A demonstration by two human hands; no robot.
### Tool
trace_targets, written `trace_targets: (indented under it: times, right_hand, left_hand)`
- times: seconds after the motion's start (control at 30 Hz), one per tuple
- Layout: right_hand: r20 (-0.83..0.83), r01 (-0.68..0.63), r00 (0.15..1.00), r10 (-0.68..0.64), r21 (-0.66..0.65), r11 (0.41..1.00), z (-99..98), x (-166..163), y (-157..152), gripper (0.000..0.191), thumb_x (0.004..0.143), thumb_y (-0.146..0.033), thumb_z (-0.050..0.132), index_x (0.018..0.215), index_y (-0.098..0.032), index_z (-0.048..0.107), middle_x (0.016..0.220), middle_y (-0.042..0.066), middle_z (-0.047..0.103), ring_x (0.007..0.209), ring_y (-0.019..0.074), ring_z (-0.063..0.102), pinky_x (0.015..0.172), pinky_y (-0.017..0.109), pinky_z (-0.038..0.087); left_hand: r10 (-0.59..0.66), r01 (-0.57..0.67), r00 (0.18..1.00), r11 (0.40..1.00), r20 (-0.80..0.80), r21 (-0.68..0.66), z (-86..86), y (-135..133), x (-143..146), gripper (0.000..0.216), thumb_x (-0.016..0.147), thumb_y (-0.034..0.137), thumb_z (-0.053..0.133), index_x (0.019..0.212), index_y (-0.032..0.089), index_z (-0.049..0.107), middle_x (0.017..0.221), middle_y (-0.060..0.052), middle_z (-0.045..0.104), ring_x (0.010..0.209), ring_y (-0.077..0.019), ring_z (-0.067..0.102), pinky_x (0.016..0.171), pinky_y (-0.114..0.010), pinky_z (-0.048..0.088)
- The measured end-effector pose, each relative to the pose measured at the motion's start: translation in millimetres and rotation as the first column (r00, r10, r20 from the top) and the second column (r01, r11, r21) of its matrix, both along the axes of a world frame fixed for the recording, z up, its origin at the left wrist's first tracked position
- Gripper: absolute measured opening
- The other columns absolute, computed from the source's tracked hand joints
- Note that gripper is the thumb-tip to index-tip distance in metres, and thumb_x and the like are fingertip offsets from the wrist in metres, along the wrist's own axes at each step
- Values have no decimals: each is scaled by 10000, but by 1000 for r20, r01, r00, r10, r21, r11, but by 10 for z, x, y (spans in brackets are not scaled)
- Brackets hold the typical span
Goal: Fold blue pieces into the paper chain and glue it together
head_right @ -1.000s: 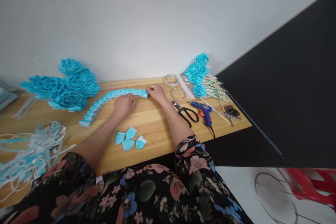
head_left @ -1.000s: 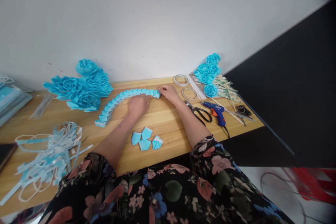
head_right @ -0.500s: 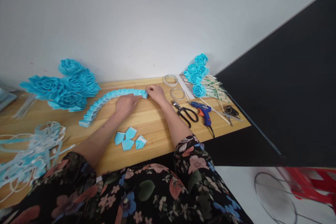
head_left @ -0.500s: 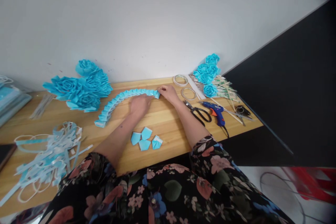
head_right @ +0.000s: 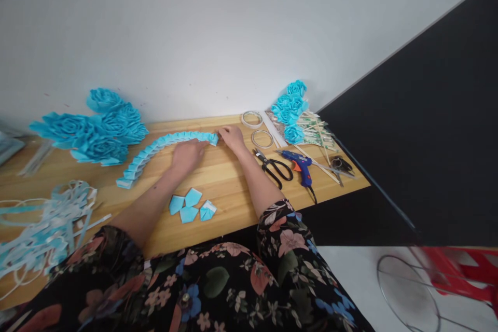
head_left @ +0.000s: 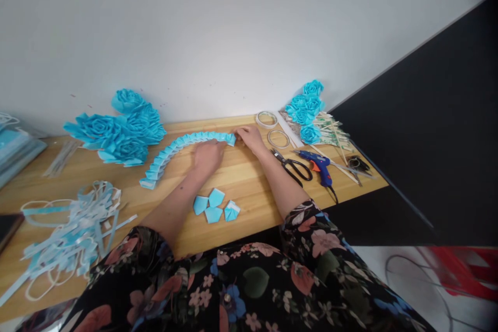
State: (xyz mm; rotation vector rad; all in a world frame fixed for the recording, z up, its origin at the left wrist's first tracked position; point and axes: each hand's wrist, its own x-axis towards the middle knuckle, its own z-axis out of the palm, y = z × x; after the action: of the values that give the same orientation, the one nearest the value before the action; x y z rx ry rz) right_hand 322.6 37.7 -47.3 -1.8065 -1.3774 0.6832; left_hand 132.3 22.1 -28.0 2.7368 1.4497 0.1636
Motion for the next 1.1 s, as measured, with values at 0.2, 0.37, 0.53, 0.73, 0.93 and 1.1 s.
trace_targets:
  times: [0.2,0.37,0.53,0.73,0.93,1.1]
  right_hand:
    - [244,-138,967,69,280,950,27,20,-79,393,778,-61,447,943,-200,776,1128,58,735,1106,208,617,1040,359,440]
    - [412,-303,896,164,297,905,11,-8,-76,413,802,-30,446,869,-233,799,1245,41,694,1212,231,548,1098,428,382]
    - [473,-320,861,186,220,921,-21,-50,-68,428,820,-10,441,915,-221,801,1293,56,666,1241,243,518,1103,433,384]
    - [475,-273,863,171,153,950,-47,-103,-67,391,843,-25,448,924,-207,784,1271,65,679,1221,240,542,1085,397,419]
    - [469,-238,871,148,138,962,-89,-65,-13,426,812,-10,420,1034,-159,752,1286,109,665,1235,239,539,1114,395,394]
    - [402,-226,908,114,244,943,-71,-7,-38,494,779,9,391,1085,-161,741,1342,112,633,1283,240,508,1156,444,352]
  left_hand:
    - [-1,1,1000,1000,-1,15,2,-13,-11,407,972,243,384,1252,291,676,1004,-84,706,933,-243,673,753,-327,424]
    - [1,-1,1000,1000,10,0,-3,-17,-22,404,968,235,398,1254,304,674,1000,-79,697,941,-231,668,780,-318,432]
    - [0,0,1000,1000,13,1,-12,-6,-15,416,966,234,394,1274,295,666,1007,-87,697,939,-244,670,783,-332,436]
    - [5,-5,1000,1000,17,-1,2,-14,-12,417,977,251,374,1264,286,674,1003,-92,697,931,-248,671,780,-340,432]
    - [1,-1,1000,1000,21,-7,-3,-8,-20,409,979,259,384,1267,290,673,1006,-92,698,934,-247,669,781,-338,427]
    - [2,-2,1000,1000,16,1,-31,1,-22,408,988,266,370,1258,285,676,1002,-87,696,932,-241,668,773,-330,424]
